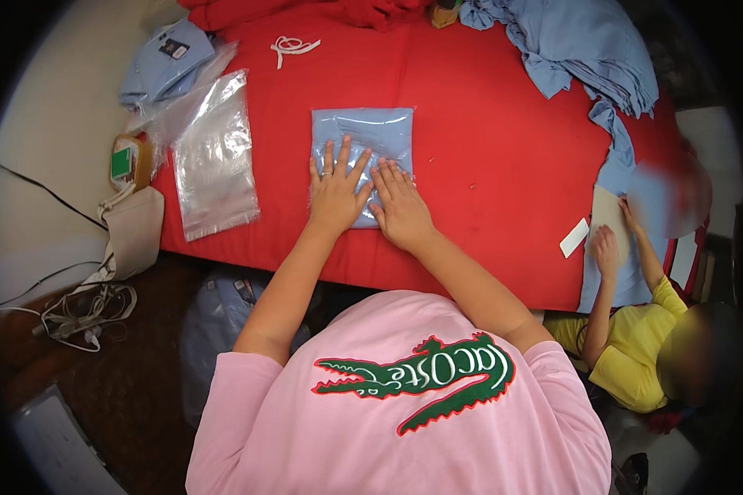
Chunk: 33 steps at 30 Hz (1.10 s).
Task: The person places folded blue shirts into plastic bags and seals them by hand on a red work surface.
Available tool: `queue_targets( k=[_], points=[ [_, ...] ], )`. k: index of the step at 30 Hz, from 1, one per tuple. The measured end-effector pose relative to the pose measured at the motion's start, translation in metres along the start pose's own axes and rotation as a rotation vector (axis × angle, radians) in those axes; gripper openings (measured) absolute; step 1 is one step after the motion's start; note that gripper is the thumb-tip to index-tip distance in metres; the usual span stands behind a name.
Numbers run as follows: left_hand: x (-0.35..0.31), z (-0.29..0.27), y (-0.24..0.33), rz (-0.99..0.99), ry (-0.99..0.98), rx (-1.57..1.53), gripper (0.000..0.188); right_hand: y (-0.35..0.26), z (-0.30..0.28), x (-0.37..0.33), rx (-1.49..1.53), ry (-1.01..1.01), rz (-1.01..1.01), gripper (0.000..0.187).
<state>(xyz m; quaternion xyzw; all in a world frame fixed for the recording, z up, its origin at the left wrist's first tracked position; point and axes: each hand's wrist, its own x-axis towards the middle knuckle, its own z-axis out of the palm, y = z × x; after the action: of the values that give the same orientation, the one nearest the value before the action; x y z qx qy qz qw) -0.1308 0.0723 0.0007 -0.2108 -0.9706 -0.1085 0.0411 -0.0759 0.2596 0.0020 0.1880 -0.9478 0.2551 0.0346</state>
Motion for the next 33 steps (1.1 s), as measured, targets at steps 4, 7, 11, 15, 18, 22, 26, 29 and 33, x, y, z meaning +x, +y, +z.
queue_targets(
  k=[4,7,11,15,18,22,26,29,33],
  points=[
    [0.008,0.003,0.007,0.050,0.019,0.042,0.068,0.014,0.011,-0.004,0.083,0.057,0.011,0.071],
    [-0.001,0.004,-0.004,0.011,-0.004,0.067,0.068,0.003,0.019,0.002,0.096,0.067,-0.016,0.071],
    [0.016,-0.007,-0.004,-0.009,-0.096,-0.060,0.064,-0.007,-0.007,0.021,-0.024,-0.082,0.072,0.073],
    [0.048,-0.012,-0.001,0.030,0.012,-0.085,0.065,0.001,-0.013,0.033,-0.030,0.150,0.057,0.078],
    [0.054,0.000,-0.003,0.018,0.020,-0.023,0.065,0.025,0.000,0.041,-0.068,0.213,0.041,0.085],
    [0.050,0.004,-0.007,0.019,0.010,0.009,0.064,0.028,0.002,0.044,-0.059,0.118,0.031,0.091],
    [0.048,0.005,-0.003,0.005,0.004,0.021,0.062,0.025,-0.003,0.043,-0.068,0.079,0.054,0.090],
    [0.049,0.008,0.000,0.011,0.006,-0.004,0.061,0.027,-0.004,0.041,-0.063,0.079,0.060,0.090],
    [0.050,0.012,-0.002,0.016,0.018,0.030,0.061,0.028,-0.005,0.043,-0.056,0.067,0.065,0.090]
  ],
)
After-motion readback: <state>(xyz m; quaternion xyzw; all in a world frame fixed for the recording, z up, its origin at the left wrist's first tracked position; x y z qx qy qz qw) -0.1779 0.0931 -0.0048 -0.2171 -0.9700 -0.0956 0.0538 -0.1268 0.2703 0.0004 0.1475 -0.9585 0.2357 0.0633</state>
